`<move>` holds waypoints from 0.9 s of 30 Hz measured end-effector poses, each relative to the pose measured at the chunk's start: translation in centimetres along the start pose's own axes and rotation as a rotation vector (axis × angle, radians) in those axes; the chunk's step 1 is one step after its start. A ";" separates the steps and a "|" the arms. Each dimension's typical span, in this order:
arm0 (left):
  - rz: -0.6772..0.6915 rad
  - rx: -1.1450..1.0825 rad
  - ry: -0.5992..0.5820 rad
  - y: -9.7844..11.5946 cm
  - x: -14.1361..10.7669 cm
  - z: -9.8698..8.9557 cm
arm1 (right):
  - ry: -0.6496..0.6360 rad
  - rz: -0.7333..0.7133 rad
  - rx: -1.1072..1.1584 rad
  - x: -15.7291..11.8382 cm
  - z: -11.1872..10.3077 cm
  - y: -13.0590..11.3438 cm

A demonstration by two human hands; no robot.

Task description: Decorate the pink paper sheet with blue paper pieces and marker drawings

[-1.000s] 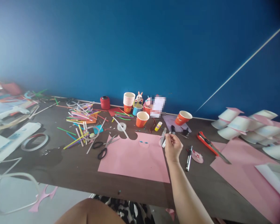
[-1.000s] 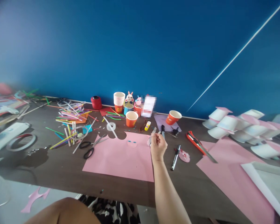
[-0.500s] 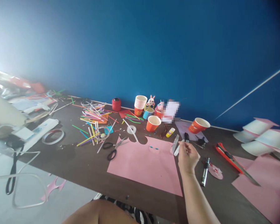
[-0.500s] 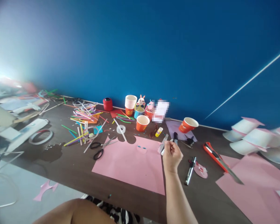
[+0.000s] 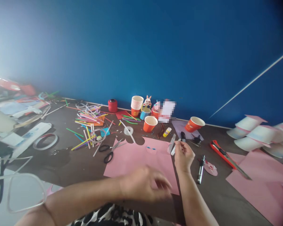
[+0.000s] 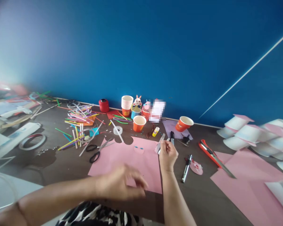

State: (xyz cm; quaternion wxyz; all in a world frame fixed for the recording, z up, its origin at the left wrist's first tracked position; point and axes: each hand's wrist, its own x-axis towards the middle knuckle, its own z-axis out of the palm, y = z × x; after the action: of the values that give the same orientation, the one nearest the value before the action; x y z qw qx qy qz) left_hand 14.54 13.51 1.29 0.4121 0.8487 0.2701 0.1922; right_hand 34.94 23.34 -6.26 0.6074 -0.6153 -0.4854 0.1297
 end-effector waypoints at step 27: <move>-0.644 1.178 0.383 -13.1 -10.4 -14.0 | -0.075 0.065 0.094 -0.1 0.2 0.0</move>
State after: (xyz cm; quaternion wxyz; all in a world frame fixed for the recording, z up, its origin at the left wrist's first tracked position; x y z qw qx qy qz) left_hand -5.20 22.21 -2.07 -0.1355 0.7596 0.6355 0.0283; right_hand 34.76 23.40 -6.32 0.6123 -0.5963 -0.4812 0.1949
